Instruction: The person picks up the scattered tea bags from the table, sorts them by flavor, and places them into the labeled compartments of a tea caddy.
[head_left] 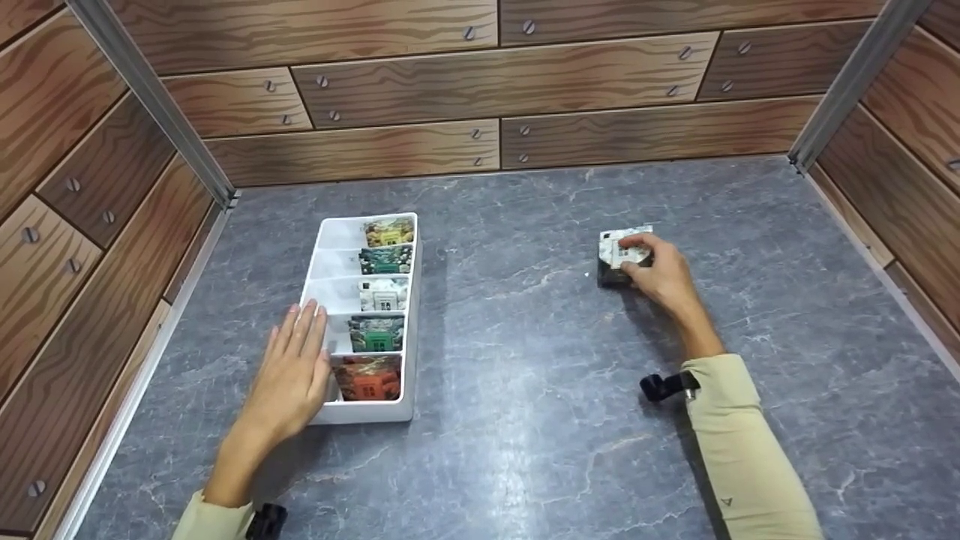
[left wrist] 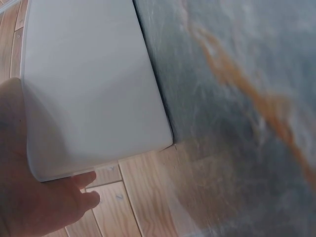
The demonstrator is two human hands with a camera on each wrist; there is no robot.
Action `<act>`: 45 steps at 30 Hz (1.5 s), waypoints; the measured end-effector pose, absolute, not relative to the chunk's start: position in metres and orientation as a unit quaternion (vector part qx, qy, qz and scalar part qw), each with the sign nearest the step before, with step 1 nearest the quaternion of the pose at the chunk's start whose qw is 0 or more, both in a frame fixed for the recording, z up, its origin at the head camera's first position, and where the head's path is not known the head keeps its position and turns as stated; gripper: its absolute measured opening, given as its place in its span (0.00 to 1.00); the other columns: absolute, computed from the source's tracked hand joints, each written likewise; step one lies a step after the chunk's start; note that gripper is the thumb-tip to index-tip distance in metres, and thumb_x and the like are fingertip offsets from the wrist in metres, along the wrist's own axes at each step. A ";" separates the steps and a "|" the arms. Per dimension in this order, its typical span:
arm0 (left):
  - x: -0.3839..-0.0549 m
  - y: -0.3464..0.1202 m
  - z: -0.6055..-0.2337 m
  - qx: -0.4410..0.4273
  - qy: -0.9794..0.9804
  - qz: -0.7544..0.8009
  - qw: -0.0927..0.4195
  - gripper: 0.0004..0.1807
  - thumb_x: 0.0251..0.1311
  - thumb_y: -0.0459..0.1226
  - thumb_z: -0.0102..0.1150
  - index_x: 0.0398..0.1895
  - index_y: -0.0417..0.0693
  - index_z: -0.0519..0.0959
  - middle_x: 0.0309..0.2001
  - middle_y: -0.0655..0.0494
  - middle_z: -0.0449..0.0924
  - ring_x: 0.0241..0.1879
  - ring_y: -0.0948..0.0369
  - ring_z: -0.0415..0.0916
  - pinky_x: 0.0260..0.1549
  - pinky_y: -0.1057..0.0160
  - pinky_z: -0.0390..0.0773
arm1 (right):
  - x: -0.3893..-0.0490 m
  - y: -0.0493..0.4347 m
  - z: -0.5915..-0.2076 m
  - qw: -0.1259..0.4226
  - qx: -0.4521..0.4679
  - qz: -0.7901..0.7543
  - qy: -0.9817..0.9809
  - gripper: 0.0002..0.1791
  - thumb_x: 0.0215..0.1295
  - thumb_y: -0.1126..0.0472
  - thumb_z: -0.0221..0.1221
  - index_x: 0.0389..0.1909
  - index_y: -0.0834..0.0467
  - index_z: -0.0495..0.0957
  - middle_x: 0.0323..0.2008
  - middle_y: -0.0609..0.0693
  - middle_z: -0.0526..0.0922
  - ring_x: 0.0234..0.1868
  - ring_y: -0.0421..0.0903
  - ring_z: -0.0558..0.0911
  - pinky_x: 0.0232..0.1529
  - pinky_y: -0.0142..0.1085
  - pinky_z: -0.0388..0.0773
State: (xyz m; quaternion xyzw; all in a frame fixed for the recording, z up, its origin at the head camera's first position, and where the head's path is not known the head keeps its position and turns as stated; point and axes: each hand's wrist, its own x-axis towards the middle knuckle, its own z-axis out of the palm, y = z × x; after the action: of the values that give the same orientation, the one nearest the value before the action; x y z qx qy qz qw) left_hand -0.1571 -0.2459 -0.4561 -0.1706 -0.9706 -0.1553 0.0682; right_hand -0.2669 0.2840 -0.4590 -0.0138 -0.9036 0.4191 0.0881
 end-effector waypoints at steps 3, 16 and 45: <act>-0.157 -0.246 -0.456 -0.170 -0.971 -0.156 0.068 0.32 0.80 0.39 0.32 0.81 0.34 0.48 0.82 0.39 0.41 0.81 0.41 0.35 0.77 0.41 0.35 | -0.267 0.283 -0.457 0.087 -0.019 0.422 -0.902 0.22 0.63 0.71 0.65 0.59 0.64 0.80 0.57 0.70 0.80 0.49 0.61 0.79 0.49 0.44 0.76; -0.157 -0.246 -0.457 -0.172 -0.969 -0.159 0.073 0.32 0.80 0.39 0.33 0.81 0.34 0.49 0.82 0.39 0.43 0.80 0.41 0.36 0.77 0.39 0.36 | -0.267 0.274 -0.450 0.187 0.002 0.431 -0.883 0.16 0.66 0.69 0.60 0.52 0.61 0.86 0.32 0.56 0.82 0.27 0.40 0.70 0.30 0.33 0.64; -0.158 -0.245 -0.457 -0.173 -0.968 -0.161 0.087 0.32 0.79 0.38 0.35 0.80 0.34 0.51 0.81 0.39 0.45 0.80 0.40 0.38 0.76 0.38 0.38 | -0.233 0.200 -0.392 0.186 0.128 0.537 -0.813 0.13 0.62 0.82 0.59 0.48 0.77 0.80 0.47 0.73 0.83 0.44 0.65 0.85 0.39 0.24 0.82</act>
State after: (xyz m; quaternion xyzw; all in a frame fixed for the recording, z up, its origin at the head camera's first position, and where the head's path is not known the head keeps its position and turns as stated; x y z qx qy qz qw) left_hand -0.1583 -0.2452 -0.4568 -0.1734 -0.9677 -0.1610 0.0872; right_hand -0.2326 0.2000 -0.3919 0.1279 -0.8132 0.5366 0.1856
